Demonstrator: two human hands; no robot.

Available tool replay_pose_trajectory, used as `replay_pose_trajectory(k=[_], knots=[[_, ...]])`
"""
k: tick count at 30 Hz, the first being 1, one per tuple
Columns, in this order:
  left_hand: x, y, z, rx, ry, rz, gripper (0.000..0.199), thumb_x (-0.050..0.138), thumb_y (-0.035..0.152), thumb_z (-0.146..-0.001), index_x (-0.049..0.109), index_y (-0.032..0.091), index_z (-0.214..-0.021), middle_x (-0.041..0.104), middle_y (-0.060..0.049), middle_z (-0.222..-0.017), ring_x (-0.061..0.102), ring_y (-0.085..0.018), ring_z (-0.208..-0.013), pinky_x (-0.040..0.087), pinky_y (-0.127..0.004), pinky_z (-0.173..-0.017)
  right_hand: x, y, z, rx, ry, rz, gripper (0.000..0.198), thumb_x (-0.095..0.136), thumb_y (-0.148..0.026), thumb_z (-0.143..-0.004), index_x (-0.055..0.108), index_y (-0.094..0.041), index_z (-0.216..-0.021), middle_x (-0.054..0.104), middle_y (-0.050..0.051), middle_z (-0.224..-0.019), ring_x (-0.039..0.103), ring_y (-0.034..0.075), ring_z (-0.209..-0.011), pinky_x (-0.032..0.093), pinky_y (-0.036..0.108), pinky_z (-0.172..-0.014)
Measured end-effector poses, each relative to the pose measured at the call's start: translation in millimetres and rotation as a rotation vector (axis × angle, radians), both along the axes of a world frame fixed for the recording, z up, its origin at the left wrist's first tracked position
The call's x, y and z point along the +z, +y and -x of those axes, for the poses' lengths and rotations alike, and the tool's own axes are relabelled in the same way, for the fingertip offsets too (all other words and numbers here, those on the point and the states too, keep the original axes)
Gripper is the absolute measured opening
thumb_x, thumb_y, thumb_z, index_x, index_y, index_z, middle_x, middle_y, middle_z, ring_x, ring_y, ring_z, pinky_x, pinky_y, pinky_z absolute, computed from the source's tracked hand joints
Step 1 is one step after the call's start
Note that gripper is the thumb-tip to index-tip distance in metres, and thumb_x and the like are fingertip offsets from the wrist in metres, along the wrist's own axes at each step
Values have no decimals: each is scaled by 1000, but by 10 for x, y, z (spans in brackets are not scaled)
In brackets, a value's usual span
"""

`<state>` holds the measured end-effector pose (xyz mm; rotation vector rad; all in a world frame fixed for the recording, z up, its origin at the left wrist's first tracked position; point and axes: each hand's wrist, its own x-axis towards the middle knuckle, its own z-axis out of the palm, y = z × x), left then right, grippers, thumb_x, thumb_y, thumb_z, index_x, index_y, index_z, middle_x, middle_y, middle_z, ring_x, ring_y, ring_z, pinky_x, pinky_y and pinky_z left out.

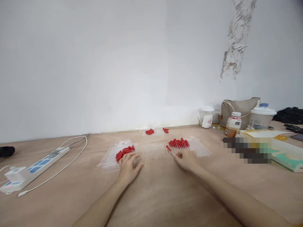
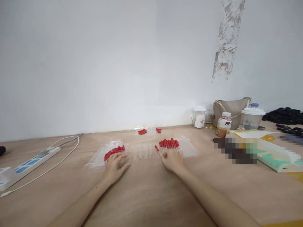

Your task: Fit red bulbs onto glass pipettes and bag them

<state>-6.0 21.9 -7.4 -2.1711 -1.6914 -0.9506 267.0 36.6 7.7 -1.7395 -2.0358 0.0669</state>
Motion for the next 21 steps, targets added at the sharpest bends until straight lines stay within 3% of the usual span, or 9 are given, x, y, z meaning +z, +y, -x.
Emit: replay_pose_trajectory(k=[5,14,21], knots=[[-6,139,233,186,53,-50,28,59,37,-70,60,25,-95,53,-6,-106,41,-26,-101,28,-39,-81,-6,348,54,-204,15,20,39,35,-40,-80,60,-19,-59,63,5,-67,54,18,-66,25,37,-73],[-33,177,270,201,84,-68,19,61,39,-68,63,25,-80,49,-6,-109,38,-26,-104,27,-39,-83,-102,517,203,-265,-83,57,38,32,-39,-82,63,-19,-72,64,9,-76,56,22,-76,23,39,-78],[-32,178,271,222,105,-66,9,60,30,-70,65,25,-75,49,-6,-109,37,-27,-104,27,-39,-84,-148,501,200,-252,-86,37,38,34,-40,-81,63,-18,-71,64,9,-75,56,22,-76,22,40,-77]])
